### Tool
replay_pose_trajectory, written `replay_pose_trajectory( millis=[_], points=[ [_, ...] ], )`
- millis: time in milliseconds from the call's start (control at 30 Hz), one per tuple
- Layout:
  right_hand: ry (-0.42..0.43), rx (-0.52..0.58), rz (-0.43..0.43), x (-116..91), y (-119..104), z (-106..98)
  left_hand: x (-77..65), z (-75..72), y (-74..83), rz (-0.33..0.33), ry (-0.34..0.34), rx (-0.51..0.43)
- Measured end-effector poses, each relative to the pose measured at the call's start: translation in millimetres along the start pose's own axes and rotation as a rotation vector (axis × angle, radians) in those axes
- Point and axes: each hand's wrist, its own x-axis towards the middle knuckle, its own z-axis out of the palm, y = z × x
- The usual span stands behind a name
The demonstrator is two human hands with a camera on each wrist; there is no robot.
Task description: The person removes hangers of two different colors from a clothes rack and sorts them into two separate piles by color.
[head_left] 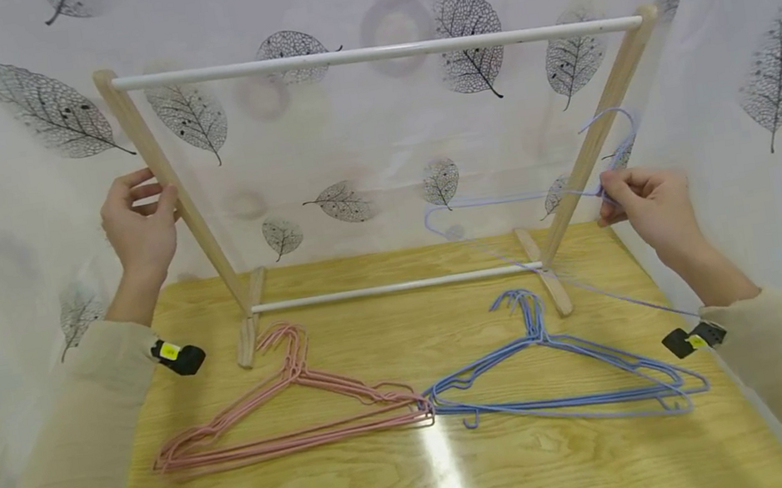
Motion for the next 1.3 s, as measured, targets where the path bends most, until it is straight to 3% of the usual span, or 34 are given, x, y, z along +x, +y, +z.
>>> replay_pose_trajectory(
  millis=[167,567,833,1067,1300],
  points=[
    [-0.073,-0.088,0.103,-16,28,4,1.1,-0.3,-0.5,-0.007,0.004,-0.022],
    [-0.217,-0.22,0.261,-59,96,21,1.9,0.9,-2.3,-0.012,0.006,-0.02],
    [-0.279,-0.219,0.319,-86,135,27,1.8,1.3,-1.9,-0.006,0.013,-0.017],
    [-0.317,-0.242,0.383,-99,156,31,0.2,1.5,-0.3,-0.009,0.007,-0.026],
    [-0.35,-0.235,0.432,-99,164,32,0.8,0.9,-0.4,-0.016,0.007,-0.029]
  ],
)
